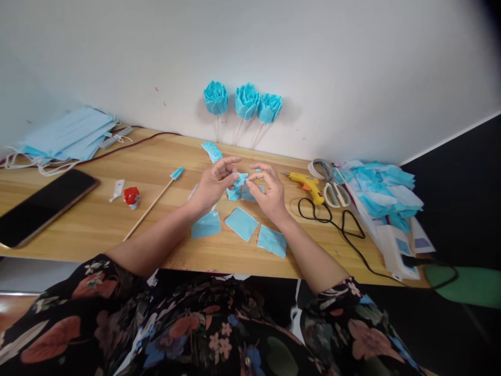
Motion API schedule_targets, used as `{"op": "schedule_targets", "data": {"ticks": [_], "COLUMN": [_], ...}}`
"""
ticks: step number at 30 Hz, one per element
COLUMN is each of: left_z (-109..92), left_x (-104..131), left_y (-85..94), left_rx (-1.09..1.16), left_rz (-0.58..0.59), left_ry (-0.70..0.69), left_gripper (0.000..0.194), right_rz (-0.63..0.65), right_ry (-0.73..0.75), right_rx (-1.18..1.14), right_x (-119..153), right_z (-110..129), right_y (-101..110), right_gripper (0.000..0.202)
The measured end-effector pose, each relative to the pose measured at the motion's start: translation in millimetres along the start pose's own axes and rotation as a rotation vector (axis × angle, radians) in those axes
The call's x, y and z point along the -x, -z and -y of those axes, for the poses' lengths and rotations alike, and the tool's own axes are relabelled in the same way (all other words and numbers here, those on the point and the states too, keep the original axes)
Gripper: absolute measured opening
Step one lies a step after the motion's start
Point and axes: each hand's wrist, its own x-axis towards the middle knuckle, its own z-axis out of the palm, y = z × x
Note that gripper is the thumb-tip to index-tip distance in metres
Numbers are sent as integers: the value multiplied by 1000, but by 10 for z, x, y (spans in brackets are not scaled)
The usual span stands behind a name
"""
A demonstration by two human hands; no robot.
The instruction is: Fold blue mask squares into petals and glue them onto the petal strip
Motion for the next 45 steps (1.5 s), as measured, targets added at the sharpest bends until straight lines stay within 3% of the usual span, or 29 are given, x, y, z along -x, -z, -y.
{"op": "schedule_targets", "data": {"ticks": [6, 12, 19, 30, 38, 45], "left_z": [-10, 2, 4, -29, -39, -36], "left_x": [10, 10, 6, 29, 24, 15], "left_y": [3, 2, 19, -12, 9, 21], "left_rx": [-5, -2, -3, -19, -23, -35], "left_rz": [13, 17, 63, 98, 60, 49], "left_ry": [15, 17, 42, 160, 136, 121], "left_gripper": [36, 36, 42, 64, 59, 58], "right_rz": [-3, 52, 97, 85, 135, 255], "right_ry": [-42, -210, -368, -369, -360, -356], "right_rx": [-74, -275, -441, -464, -474, -473], "right_x": [-11, -2, 1, 0, 10, -18], "right_z": [16, 11, 0, 23, 34, -3], "right_y": [-4, -35, -51, -39, -47, 56], "right_gripper": [4, 8, 33, 34, 34, 33]}}
